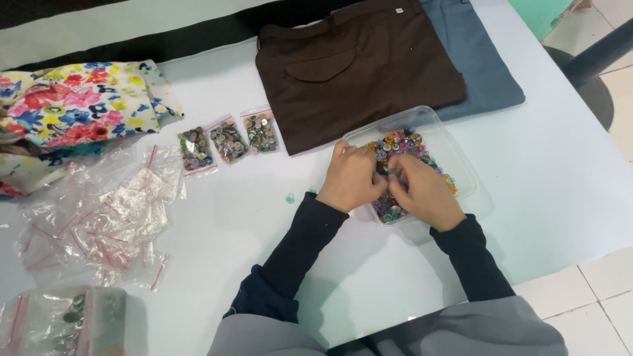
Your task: The person is sorting through a container of various buttons, selecting specific ones to line up on the table and then placing them into small zip-lock bags.
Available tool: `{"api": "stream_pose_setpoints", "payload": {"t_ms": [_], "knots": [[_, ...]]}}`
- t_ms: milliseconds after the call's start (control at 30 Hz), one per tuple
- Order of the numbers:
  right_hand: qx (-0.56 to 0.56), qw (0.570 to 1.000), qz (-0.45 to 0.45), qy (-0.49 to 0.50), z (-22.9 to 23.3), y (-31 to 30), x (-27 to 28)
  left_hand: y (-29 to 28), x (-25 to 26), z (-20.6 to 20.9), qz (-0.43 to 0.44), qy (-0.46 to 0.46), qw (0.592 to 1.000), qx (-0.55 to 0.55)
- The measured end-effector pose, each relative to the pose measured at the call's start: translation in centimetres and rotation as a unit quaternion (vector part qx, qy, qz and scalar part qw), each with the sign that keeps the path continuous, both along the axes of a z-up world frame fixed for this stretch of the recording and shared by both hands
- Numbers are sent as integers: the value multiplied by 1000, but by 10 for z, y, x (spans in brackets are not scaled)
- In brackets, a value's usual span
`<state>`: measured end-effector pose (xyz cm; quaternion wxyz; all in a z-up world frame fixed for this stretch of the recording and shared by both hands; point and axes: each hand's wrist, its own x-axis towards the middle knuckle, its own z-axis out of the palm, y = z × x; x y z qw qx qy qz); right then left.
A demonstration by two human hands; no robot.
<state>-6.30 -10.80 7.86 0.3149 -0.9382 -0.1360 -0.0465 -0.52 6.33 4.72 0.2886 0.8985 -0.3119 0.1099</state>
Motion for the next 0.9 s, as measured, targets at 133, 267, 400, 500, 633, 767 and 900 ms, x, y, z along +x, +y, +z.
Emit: {"api": "stream_pose_setpoints", "payload": {"t_ms": [133,267,400,500,633,767,900], "knots": [[53,998,-19,-35,-16,-7,-5,26,3,-6,-10,-140,984,-107],[-34,989,-63,-129,-30,-9,-6,78,-2,-21,35,-225,964,-134],[-68,960,-57,-265,5,20,-15,144,-25,-34,108,-133,982,-79],[-10,958,18,-285,23,69,-29,188,-45,-28,166,-20,982,-88],[30,966,83,-245,7,132,-28,224,-67,-27,222,62,967,-106],[-23,955,182,-235,-32,179,-9,240,-76,-22,257,146,951,-95],[-133,925,200,-293,-88,206,7,249,-68,-48,213,159,964,-11]]}}
